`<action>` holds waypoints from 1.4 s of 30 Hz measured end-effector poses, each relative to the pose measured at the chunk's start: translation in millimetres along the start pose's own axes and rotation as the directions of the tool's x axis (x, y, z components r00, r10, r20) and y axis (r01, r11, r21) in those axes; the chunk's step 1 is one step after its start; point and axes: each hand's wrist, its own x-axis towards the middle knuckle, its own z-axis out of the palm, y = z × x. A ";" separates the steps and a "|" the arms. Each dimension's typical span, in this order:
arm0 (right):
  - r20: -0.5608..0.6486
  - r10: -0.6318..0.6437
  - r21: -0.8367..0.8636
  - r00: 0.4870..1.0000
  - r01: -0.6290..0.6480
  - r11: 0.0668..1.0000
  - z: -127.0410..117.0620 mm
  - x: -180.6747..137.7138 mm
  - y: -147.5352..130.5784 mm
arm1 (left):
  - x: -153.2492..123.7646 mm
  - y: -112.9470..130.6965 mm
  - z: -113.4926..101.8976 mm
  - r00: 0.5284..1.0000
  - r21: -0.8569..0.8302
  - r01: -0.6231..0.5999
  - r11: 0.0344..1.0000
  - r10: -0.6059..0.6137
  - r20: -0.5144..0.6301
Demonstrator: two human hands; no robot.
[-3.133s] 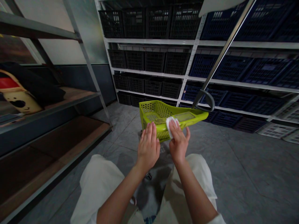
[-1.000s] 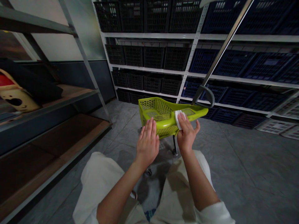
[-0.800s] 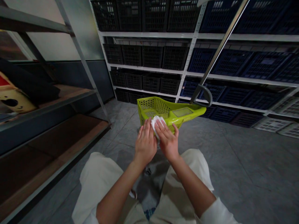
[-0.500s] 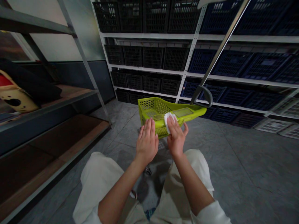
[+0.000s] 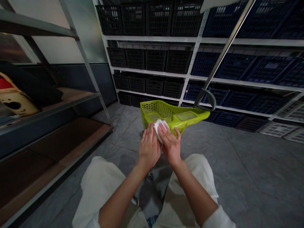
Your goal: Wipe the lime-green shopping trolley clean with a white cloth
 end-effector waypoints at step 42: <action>-0.274 0.279 -0.048 0.920 -0.303 0.952 -13.0 -13.9 73.5 | 5.2 22.2 -45.9 0.991 0.054 -0.109 0.993 0.104 0.090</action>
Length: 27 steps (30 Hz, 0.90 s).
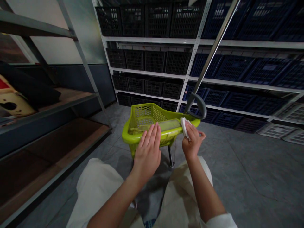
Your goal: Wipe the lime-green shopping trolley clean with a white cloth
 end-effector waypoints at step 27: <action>0.069 -0.044 -0.006 0.997 0.044 0.999 -11.1 -19.0 -57.1 | -22.1 1.2 7.4 0.996 0.094 0.084 0.992 -0.085 0.007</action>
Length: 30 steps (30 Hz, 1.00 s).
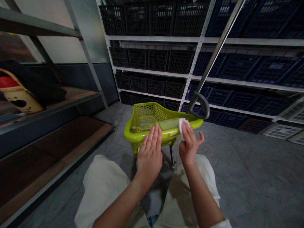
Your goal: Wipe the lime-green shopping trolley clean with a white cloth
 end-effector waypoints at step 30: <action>0.106 -0.088 0.084 0.991 0.079 0.993 -6.8 -1.7 -9.5 | 1.0 6.4 4.7 1.000 0.013 0.021 1.000 -0.021 -0.006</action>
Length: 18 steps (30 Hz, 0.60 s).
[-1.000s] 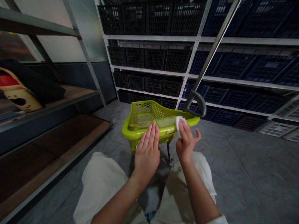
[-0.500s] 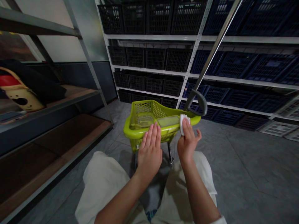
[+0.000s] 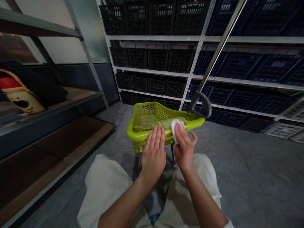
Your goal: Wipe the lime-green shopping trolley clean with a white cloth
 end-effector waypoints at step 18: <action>-0.059 0.071 0.009 0.996 -0.071 0.997 -1.4 2.3 13.1 | 0.8 1.7 -2.4 1.000 -0.019 -0.003 1.000 0.003 -0.020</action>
